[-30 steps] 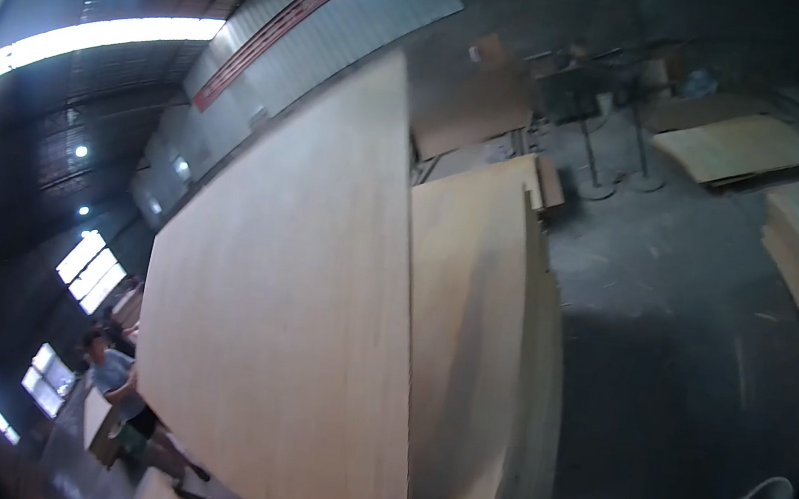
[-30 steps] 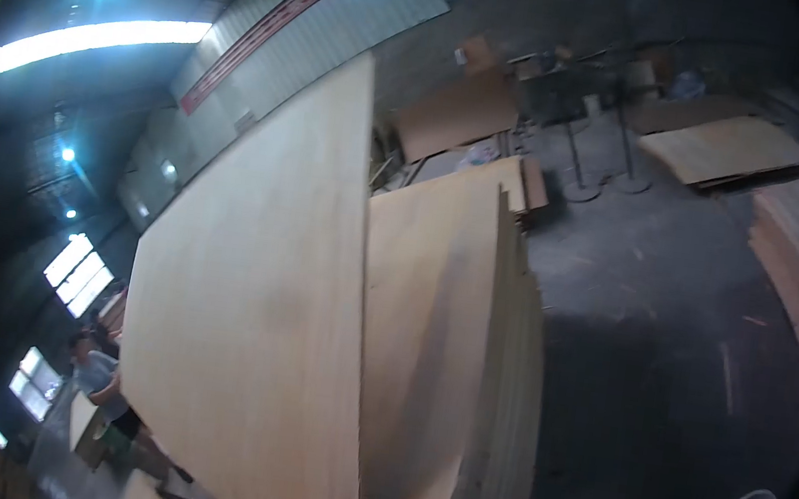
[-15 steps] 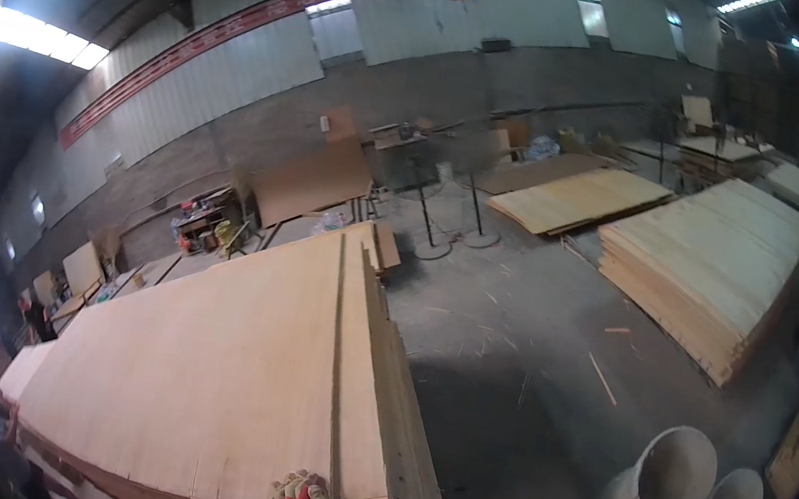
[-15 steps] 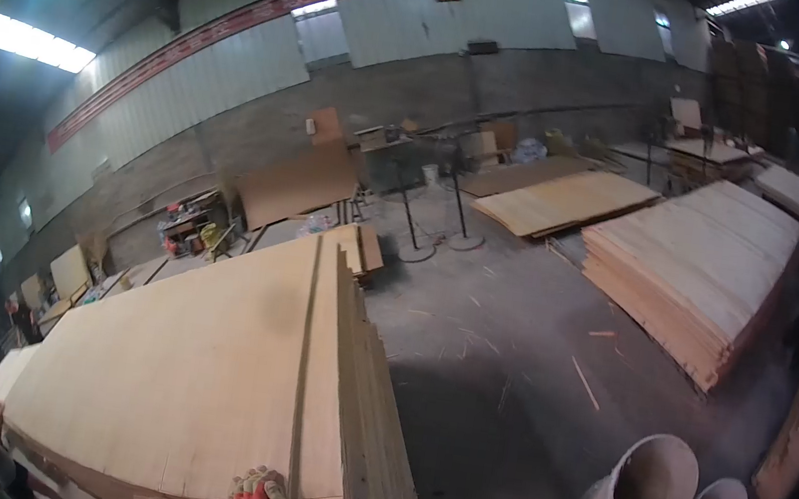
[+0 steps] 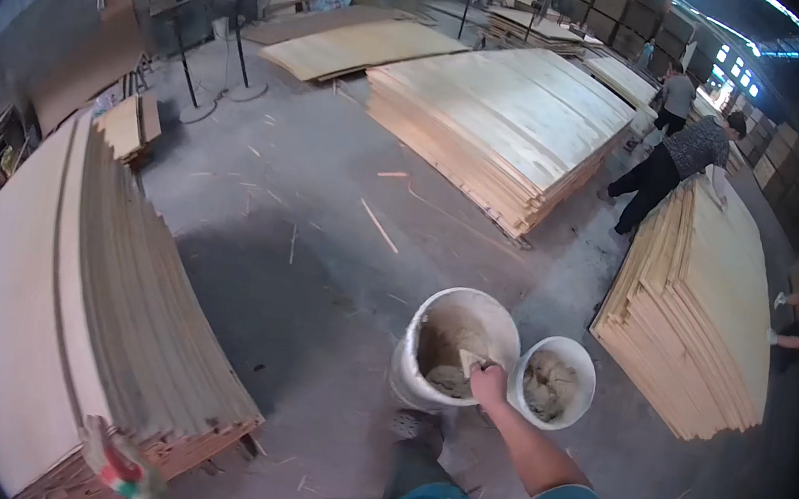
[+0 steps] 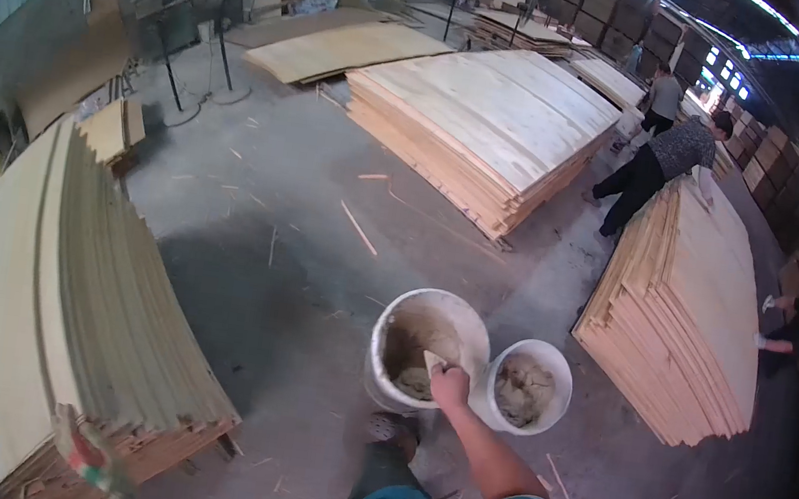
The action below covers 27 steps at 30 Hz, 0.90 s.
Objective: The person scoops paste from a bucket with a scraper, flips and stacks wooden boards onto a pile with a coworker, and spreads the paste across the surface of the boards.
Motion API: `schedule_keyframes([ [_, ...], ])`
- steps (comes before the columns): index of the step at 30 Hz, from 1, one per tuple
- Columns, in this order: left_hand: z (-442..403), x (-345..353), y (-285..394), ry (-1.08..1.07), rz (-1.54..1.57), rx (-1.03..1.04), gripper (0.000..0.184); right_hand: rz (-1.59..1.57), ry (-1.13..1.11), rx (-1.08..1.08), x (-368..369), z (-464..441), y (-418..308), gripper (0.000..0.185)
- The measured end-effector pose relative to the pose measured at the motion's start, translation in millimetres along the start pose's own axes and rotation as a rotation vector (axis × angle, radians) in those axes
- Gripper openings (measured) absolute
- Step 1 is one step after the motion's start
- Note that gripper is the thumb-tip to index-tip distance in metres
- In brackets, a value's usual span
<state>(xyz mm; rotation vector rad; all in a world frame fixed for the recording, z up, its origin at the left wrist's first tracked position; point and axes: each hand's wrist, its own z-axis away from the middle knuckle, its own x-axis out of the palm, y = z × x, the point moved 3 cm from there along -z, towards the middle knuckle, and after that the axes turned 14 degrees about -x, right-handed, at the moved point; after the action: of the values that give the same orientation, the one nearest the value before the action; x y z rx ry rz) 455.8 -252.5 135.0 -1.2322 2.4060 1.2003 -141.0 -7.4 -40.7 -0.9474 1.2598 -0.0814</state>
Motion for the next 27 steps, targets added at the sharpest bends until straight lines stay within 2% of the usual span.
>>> schedule_keyframes([
  [1, 66, 59, 39, -0.09, 0.387, -0.115, 0.04, 0.028, -0.108, 0.063, 12, -57, 57, 0.04],
  [2, 105, 87, 65, -0.311, 0.187, -0.03, 0.043, 0.064, -0.175, 0.03, 29, -83, 74, 0.04],
  [3, 151, 121, 105, -0.625, 0.427, -0.428, 0.041, 0.101, -0.25, -0.001, 49, -104, 88, 0.039],
  [4, 202, 151, 146, -0.8, 0.591, -0.899, 0.039, 0.135, -0.331, -0.033, 72, -122, 102, 0.039],
  [6, 312, 210, 179, -0.912, 0.876, -1.212, 0.036, 0.029, -0.352, 0.055, 134, -148, 156, 0.039],
  [7, 334, 236, 187, -0.943, 0.914, -1.453, 0.038, 0.093, -0.39, -0.002, 182, -161, 160, 0.039],
  [8, 360, 249, 206, -0.963, 0.941, -1.697, 0.039, 0.082, -0.416, 0.045, 206, -165, 170, 0.04],
  [10, 396, 274, 227, -0.995, 0.844, -1.891, 0.045, 0.066, -0.465, 0.125, 251, -173, 180, 0.041],
  [13, 398, 287, 266, -1.155, 0.468, -1.731, 0.051, 0.382, -0.948, -0.255, 315, -136, 177, 0.038],
  [16, 397, 284, 283, -1.101, 0.721, -1.685, 0.054, 0.016, -0.906, 0.039, 293, -85, 195, 0.037],
  [17, 403, 284, 279, -1.092, 0.597, -1.594, 0.057, -0.152, -0.881, 0.217, 278, -80, 201, 0.036],
  [18, 403, 284, 281, -1.053, 0.664, -1.624, 0.057, -0.316, -0.855, 0.393, 250, -76, 206, 0.035],
  [20, 401, 284, 283, -0.968, 0.818, -1.666, 0.056, -0.839, -0.929, 0.776, 194, -94, 175, 0.03],
  [22, 419, 253, 269, -0.917, 0.812, -1.66, 0.051, -1.201, -1.165, 0.796, 174, -107, 177, 0.031],
  [23, 431, 229, 269, -0.836, 0.795, -1.664, 0.048, -0.918, -1.311, 0.117, 171, -126, 216, 0.033],
  [25, 467, 166, 262, -0.676, 0.745, -1.615, 0.042, -1.019, -1.157, 0.701, 98, -136, 124, 0.039],
  [26, 499, 127, 256, -0.583, 0.698, -1.566, 0.039, -1.159, -1.201, 0.666, 106, -142, 139, 0.041],
  [27, 522, 92, 251, -0.467, 0.646, -1.528, 0.037, -1.07, -1.174, 0.58, 82, -144, 109, 0.045],
])
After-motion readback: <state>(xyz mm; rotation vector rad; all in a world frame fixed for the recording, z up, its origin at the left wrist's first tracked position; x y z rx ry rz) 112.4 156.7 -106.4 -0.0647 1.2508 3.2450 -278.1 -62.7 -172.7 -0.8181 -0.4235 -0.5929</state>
